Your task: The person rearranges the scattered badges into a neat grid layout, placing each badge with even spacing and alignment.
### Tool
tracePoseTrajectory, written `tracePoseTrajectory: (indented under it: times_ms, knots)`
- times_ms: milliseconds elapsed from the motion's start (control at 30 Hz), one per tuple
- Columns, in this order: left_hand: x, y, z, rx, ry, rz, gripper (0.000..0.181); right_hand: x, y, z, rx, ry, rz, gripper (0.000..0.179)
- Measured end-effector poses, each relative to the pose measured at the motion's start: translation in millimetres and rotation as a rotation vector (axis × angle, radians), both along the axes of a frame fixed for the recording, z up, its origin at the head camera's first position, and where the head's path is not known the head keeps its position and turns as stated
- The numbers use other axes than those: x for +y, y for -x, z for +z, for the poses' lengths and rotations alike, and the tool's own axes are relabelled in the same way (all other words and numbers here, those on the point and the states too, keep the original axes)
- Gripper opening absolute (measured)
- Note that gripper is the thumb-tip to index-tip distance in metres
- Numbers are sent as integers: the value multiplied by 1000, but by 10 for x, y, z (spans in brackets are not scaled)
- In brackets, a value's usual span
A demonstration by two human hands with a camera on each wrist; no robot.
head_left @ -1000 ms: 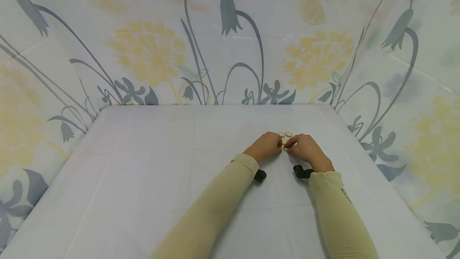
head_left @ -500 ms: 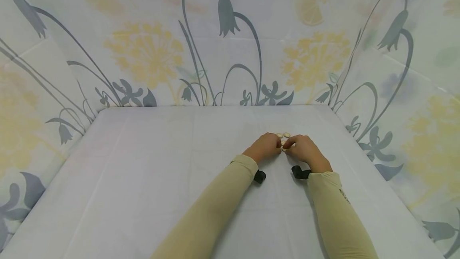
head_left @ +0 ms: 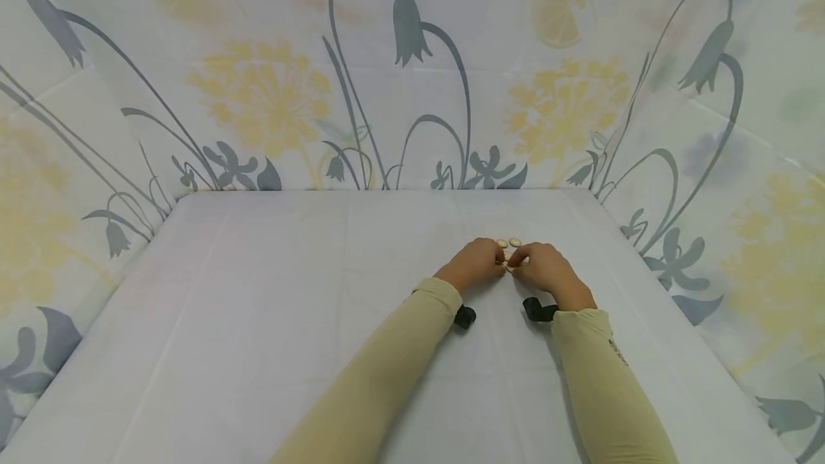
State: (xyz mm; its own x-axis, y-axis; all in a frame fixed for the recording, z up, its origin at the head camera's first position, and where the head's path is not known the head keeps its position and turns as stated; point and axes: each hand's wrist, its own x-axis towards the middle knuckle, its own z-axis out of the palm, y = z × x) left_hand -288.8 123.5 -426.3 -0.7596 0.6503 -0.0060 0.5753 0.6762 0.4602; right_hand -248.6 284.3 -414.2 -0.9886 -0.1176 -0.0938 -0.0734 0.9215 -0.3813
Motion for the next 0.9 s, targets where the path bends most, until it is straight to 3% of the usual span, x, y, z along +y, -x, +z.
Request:
tracePoseTrajectory:
  times_ms: [267,667,900]
  knots:
    - [-72,16,2,-30,-6,62,20,7,-10,60,-2,-4,15,24]
    - [-335,-87,187,77,110,219,35,27,-33,285,114,25,48,32]
    - [-595,-108,277,155,182,251,47,138,-45,372,140,-10,61,40]
